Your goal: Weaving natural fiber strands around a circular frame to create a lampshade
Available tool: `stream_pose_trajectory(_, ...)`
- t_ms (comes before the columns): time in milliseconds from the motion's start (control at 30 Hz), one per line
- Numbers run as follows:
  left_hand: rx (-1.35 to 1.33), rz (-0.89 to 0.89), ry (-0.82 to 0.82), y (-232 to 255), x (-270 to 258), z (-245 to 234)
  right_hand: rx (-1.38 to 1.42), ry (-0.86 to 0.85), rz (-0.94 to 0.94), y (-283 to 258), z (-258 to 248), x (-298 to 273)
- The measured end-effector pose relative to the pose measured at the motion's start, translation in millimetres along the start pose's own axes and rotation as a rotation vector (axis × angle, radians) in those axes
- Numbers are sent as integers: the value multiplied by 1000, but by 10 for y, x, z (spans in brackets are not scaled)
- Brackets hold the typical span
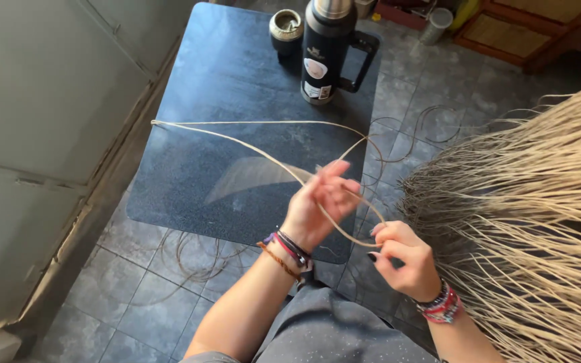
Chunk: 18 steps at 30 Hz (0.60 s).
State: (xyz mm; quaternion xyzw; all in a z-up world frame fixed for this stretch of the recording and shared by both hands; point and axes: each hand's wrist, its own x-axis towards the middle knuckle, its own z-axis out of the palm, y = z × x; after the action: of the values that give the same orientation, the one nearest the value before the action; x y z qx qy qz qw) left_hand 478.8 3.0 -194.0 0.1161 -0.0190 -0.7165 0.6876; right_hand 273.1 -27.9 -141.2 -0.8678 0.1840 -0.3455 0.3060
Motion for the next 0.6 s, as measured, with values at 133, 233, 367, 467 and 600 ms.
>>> stream_pose_trajectory(133,229,173,183,31,-38,137,330,128,337,-213,-206,-35)
stream_pose_trajectory(233,568,12,114,-363,-127,174,440,145,558,-114,-231,25)
stream_pose_trajectory(367,927,-308,-21,-1003,-268,101,792,-288,838,-212,-277,272)
stream_pose_trajectory(467,1398,-272,-140,-1235,-429,81,601,-399,665,97,-73,162)
stream_pose_trajectory(600,1197,-45,-260,-1006,-232,-158,742,-179,688,64,-165,-51)
